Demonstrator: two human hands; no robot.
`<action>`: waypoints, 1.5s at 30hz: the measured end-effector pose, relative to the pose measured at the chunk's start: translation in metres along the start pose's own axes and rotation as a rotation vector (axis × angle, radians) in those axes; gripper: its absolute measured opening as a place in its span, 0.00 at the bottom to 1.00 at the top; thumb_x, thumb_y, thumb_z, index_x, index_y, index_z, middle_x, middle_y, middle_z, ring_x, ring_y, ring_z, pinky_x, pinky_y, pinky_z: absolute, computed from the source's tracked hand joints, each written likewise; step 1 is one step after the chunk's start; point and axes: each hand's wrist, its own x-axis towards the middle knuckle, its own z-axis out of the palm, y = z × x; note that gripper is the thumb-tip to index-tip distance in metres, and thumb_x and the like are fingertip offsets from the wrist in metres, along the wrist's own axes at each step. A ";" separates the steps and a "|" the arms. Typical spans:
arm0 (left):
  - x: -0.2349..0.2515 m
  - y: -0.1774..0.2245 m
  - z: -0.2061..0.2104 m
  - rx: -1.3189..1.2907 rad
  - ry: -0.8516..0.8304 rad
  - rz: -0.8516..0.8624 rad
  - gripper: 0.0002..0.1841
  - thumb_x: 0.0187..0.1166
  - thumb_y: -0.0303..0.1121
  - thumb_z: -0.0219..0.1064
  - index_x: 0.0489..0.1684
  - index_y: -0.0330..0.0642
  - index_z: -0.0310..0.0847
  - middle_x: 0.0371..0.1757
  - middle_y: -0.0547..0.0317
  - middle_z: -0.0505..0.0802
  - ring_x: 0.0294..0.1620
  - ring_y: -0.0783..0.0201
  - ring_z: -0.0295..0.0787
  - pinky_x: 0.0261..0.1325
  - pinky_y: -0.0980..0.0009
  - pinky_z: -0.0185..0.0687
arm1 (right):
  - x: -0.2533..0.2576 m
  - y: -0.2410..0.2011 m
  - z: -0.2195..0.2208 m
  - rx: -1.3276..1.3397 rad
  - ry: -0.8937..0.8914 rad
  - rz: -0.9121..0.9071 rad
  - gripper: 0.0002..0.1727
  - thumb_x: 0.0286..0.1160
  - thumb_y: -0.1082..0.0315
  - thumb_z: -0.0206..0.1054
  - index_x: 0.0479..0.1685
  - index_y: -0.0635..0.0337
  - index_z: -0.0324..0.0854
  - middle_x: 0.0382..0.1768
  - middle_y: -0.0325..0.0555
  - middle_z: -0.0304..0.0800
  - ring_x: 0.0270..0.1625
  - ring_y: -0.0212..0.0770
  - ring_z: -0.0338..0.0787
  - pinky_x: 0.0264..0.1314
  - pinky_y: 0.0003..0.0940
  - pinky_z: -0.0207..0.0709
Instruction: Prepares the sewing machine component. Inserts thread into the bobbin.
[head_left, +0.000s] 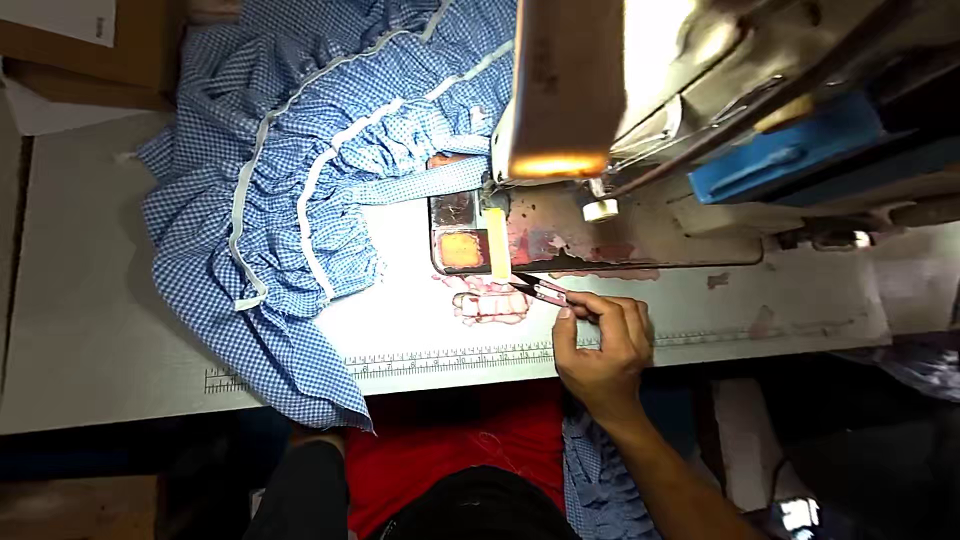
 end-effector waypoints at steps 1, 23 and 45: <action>-0.005 -0.003 0.006 -0.023 0.058 0.077 0.27 0.92 0.47 0.55 0.75 0.32 0.78 0.79 0.35 0.81 0.85 0.41 0.71 0.86 0.45 0.60 | -0.001 0.000 0.000 -0.004 0.002 0.004 0.14 0.73 0.64 0.65 0.45 0.64 0.92 0.37 0.51 0.91 0.45 0.45 0.87 0.54 0.35 0.78; -0.050 0.069 0.066 -0.370 1.209 1.555 0.16 0.86 0.37 0.64 0.61 0.34 0.86 0.56 0.44 0.93 0.58 0.57 0.92 0.61 0.64 0.89 | -0.089 -0.058 -0.063 1.476 -0.576 0.764 0.11 0.77 0.77 0.69 0.55 0.69 0.87 0.45 0.51 0.94 0.43 0.40 0.94 0.51 0.38 0.92; -0.167 0.239 -0.016 -0.094 0.977 1.768 0.21 0.76 0.35 0.75 0.66 0.36 0.86 0.51 0.53 0.97 0.55 0.64 0.93 0.63 0.66 0.87 | -0.038 0.082 -0.118 1.933 -0.263 0.946 0.10 0.82 0.76 0.61 0.56 0.57 0.82 0.43 0.40 0.95 0.47 0.33 0.95 0.61 0.32 0.88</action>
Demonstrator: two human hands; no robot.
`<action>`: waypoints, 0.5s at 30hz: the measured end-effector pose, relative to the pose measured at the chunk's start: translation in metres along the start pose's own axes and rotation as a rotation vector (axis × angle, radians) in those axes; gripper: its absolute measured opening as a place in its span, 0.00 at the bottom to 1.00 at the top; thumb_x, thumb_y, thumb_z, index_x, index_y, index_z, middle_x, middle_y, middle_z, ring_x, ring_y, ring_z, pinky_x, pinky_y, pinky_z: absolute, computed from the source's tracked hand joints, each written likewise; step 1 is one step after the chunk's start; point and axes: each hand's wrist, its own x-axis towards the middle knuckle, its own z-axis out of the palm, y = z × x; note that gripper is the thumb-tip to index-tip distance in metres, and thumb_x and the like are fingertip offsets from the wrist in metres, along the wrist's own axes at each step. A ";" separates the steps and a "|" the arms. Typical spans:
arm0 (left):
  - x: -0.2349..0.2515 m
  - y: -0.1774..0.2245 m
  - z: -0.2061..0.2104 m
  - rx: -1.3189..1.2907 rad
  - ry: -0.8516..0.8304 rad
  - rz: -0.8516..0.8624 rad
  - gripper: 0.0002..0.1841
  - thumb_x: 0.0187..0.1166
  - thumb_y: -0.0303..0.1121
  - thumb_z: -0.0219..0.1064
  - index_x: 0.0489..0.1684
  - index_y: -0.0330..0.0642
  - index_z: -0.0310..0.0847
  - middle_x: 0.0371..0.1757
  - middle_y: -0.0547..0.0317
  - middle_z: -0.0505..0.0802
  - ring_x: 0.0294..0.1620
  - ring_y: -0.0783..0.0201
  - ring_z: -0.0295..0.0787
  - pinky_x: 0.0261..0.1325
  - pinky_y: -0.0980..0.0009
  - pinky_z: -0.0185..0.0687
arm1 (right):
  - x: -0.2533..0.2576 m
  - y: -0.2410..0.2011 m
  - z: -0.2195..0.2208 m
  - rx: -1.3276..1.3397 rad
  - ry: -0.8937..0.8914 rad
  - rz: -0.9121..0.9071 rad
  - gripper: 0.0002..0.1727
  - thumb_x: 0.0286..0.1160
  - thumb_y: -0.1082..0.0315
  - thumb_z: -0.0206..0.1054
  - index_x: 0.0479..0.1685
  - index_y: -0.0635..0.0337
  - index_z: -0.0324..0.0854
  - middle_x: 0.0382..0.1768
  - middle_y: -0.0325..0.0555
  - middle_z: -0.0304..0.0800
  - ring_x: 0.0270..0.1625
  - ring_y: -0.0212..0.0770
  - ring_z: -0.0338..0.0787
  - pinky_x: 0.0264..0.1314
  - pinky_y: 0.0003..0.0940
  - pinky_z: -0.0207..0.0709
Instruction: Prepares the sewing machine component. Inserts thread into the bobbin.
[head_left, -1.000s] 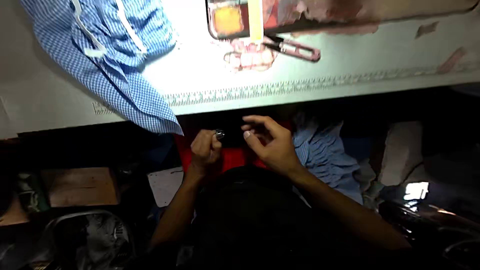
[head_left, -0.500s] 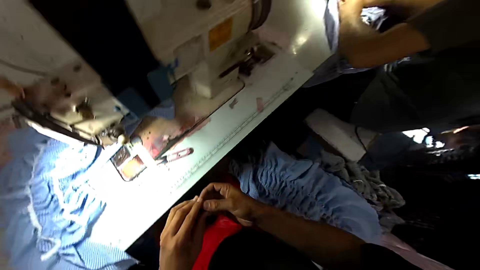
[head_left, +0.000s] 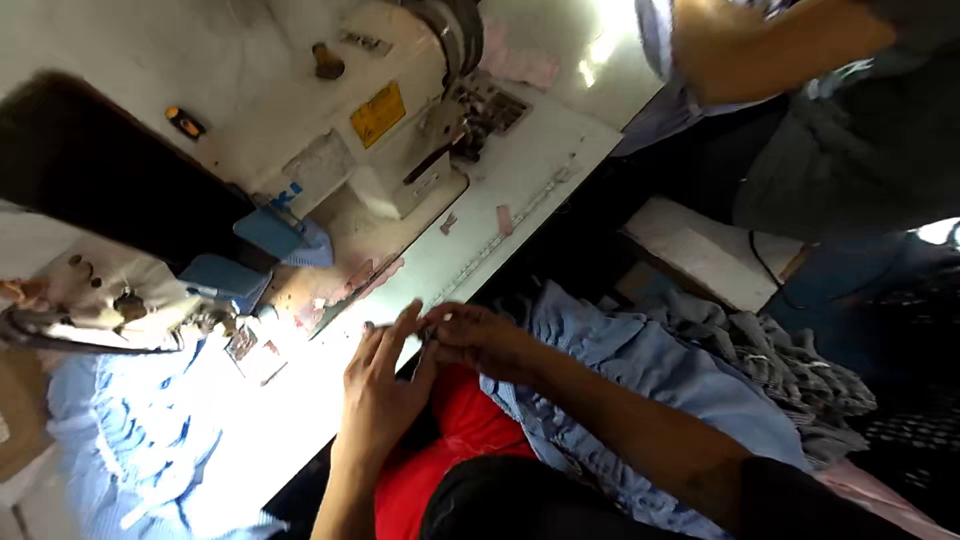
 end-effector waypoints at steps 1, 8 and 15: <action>0.005 0.000 0.002 0.003 -0.011 -0.016 0.24 0.75 0.35 0.75 0.70 0.38 0.84 0.52 0.54 0.97 0.56 0.64 0.93 0.63 0.64 0.88 | 0.003 -0.003 -0.004 -0.017 -0.001 -0.001 0.11 0.83 0.75 0.62 0.58 0.56 0.83 0.44 0.41 0.94 0.47 0.33 0.94 0.61 0.31 0.88; 0.043 -0.013 0.004 -0.157 0.021 -0.070 0.30 0.75 0.32 0.75 0.78 0.36 0.75 0.58 0.56 0.96 0.55 0.67 0.94 0.57 0.67 0.92 | 0.019 -0.022 -0.028 -0.282 0.022 -0.324 0.12 0.75 0.73 0.72 0.56 0.52 0.87 0.51 0.40 0.92 0.48 0.33 0.92 0.56 0.32 0.89; 0.053 -0.065 0.037 0.218 0.008 -0.271 0.21 0.81 0.33 0.68 0.73 0.41 0.81 0.58 0.49 0.94 0.57 0.54 0.93 0.61 0.52 0.88 | 0.059 -0.071 -0.065 -1.229 0.305 -0.725 0.18 0.71 0.73 0.75 0.59 0.68 0.80 0.54 0.51 0.93 0.54 0.38 0.96 0.61 0.35 0.92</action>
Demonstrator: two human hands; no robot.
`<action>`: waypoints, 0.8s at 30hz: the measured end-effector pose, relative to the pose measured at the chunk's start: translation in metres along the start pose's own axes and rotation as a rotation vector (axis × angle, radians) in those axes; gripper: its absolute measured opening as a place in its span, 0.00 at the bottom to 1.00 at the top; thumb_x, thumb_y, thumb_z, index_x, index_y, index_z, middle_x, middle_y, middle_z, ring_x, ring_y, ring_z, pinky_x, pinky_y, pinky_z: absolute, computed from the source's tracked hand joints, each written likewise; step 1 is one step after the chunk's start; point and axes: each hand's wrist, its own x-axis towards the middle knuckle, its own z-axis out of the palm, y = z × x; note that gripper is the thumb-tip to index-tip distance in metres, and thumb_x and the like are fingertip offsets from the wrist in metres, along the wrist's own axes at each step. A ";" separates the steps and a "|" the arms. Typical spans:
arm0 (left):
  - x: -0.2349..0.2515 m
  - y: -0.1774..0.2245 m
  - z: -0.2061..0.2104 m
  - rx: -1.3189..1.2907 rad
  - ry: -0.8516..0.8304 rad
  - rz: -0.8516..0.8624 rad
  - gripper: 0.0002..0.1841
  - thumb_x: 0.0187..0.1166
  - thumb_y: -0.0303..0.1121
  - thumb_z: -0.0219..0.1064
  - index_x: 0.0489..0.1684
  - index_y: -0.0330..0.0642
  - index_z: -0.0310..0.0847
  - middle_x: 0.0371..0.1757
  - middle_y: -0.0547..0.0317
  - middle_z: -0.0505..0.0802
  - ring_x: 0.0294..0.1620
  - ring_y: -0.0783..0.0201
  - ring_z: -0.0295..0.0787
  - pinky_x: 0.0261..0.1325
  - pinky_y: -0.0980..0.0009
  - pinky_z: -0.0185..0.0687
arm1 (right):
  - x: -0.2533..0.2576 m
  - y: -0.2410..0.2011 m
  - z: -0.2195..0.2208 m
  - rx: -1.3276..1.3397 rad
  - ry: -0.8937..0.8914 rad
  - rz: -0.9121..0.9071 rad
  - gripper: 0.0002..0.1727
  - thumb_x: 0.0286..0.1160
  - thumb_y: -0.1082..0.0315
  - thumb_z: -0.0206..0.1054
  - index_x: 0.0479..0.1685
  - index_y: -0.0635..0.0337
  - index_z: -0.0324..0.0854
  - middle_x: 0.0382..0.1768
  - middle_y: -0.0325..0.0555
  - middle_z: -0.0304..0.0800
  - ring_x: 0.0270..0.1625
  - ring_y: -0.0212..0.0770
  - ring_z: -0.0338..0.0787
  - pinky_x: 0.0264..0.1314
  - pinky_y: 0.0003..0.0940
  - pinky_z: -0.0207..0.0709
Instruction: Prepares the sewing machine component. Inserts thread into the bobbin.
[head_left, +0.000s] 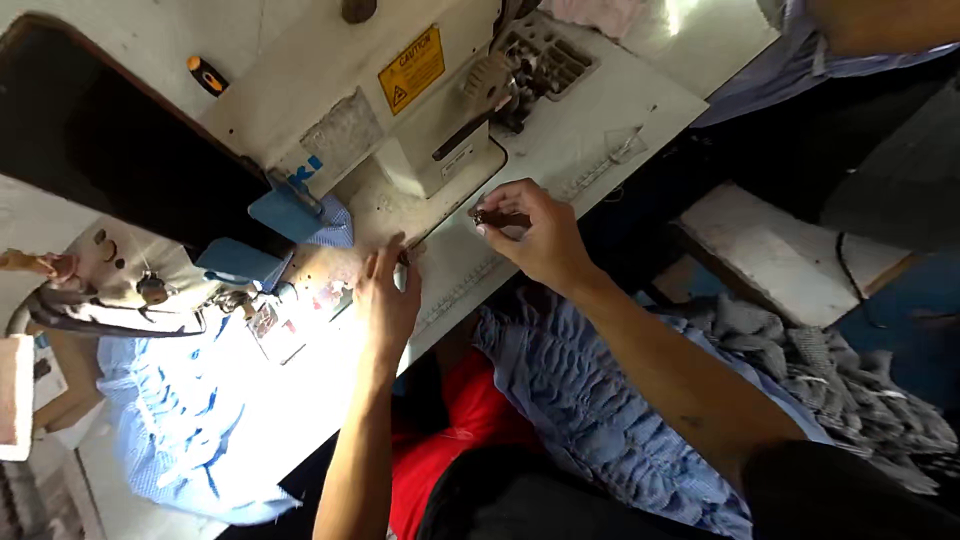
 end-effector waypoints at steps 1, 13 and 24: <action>0.001 -0.004 0.010 0.058 -0.003 0.001 0.18 0.83 0.36 0.67 0.68 0.44 0.86 0.57 0.50 0.94 0.59 0.53 0.92 0.62 0.50 0.87 | 0.009 0.009 -0.001 -0.196 -0.009 -0.046 0.15 0.74 0.70 0.74 0.57 0.67 0.84 0.53 0.52 0.93 0.54 0.41 0.95 0.61 0.39 0.91; 0.003 -0.006 0.043 0.328 0.190 0.146 0.20 0.85 0.43 0.65 0.64 0.39 0.88 0.59 0.44 0.93 0.58 0.48 0.90 0.61 0.53 0.82 | 0.158 0.080 -0.118 -0.138 0.029 0.319 0.15 0.85 0.62 0.66 0.60 0.60 0.88 0.49 0.49 0.94 0.46 0.40 0.93 0.56 0.44 0.87; 0.001 -0.005 0.045 0.375 0.209 0.113 0.21 0.83 0.46 0.66 0.62 0.39 0.89 0.58 0.46 0.93 0.55 0.52 0.90 0.57 0.55 0.81 | 0.221 0.090 -0.132 0.187 -0.373 0.717 0.09 0.81 0.63 0.69 0.45 0.61 0.86 0.29 0.41 0.88 0.25 0.30 0.83 0.29 0.23 0.78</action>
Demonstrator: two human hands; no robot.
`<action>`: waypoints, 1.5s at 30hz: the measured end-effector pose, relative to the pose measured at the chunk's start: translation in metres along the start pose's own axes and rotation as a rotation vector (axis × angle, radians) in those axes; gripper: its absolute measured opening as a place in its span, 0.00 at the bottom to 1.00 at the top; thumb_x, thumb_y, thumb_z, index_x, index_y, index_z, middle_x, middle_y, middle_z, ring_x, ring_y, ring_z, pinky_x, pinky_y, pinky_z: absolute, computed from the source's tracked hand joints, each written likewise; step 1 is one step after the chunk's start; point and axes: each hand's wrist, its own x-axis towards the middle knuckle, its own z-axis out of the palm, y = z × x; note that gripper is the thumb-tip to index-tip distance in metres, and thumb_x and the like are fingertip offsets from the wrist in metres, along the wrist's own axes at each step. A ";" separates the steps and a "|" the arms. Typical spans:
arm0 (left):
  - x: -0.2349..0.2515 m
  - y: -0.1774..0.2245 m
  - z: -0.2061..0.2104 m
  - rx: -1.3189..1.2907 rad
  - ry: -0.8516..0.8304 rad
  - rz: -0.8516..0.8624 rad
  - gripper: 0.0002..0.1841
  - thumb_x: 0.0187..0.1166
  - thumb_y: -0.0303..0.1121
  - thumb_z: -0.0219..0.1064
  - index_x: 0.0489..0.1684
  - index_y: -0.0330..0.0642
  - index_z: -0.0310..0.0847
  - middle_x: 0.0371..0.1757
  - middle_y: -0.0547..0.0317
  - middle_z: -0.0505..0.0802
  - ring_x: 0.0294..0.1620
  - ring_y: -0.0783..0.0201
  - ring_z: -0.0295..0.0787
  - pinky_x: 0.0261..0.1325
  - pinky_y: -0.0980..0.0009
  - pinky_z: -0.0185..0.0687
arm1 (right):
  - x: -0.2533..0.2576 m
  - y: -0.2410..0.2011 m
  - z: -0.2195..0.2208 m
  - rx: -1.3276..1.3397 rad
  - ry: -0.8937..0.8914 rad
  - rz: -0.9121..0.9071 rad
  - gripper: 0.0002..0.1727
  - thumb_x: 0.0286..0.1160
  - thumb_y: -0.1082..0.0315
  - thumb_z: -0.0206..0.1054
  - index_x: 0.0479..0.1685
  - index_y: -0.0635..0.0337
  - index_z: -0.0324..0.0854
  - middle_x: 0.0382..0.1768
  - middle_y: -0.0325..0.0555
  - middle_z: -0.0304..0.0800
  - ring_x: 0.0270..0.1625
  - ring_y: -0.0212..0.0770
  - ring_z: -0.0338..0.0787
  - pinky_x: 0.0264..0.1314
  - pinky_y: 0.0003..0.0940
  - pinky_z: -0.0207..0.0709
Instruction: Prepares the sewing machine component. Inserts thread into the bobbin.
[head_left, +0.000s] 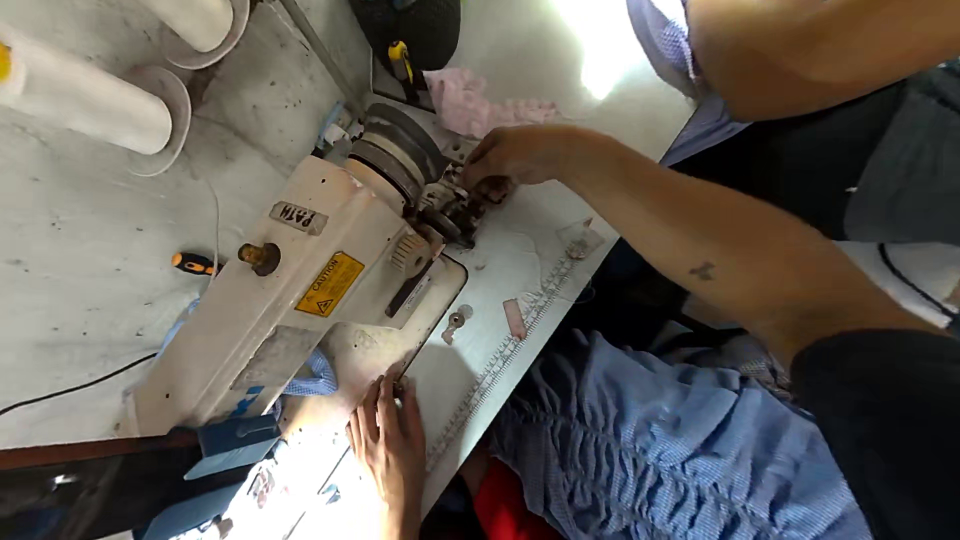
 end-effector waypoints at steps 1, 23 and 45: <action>0.000 0.000 0.000 0.003 -0.001 -0.001 0.21 0.83 0.46 0.66 0.62 0.39 0.89 0.58 0.46 0.93 0.55 0.52 0.90 0.58 0.55 0.81 | 0.004 -0.001 0.001 0.007 0.007 0.021 0.09 0.80 0.63 0.68 0.41 0.60 0.85 0.25 0.40 0.85 0.22 0.30 0.80 0.26 0.23 0.75; -0.001 0.001 0.000 0.047 0.006 -0.003 0.22 0.83 0.47 0.64 0.62 0.40 0.90 0.56 0.46 0.93 0.55 0.52 0.88 0.60 0.55 0.77 | 0.004 -0.011 0.000 -0.005 -0.055 -0.035 0.08 0.80 0.66 0.70 0.44 0.64 0.86 0.29 0.42 0.85 0.26 0.30 0.83 0.33 0.22 0.80; 0.002 0.001 -0.002 0.041 0.009 0.013 0.21 0.83 0.48 0.64 0.60 0.41 0.90 0.56 0.48 0.94 0.54 0.53 0.89 0.61 0.54 0.76 | -0.007 0.003 0.000 -0.341 0.017 -0.320 0.12 0.85 0.64 0.66 0.38 0.64 0.88 0.28 0.45 0.87 0.28 0.36 0.85 0.37 0.35 0.82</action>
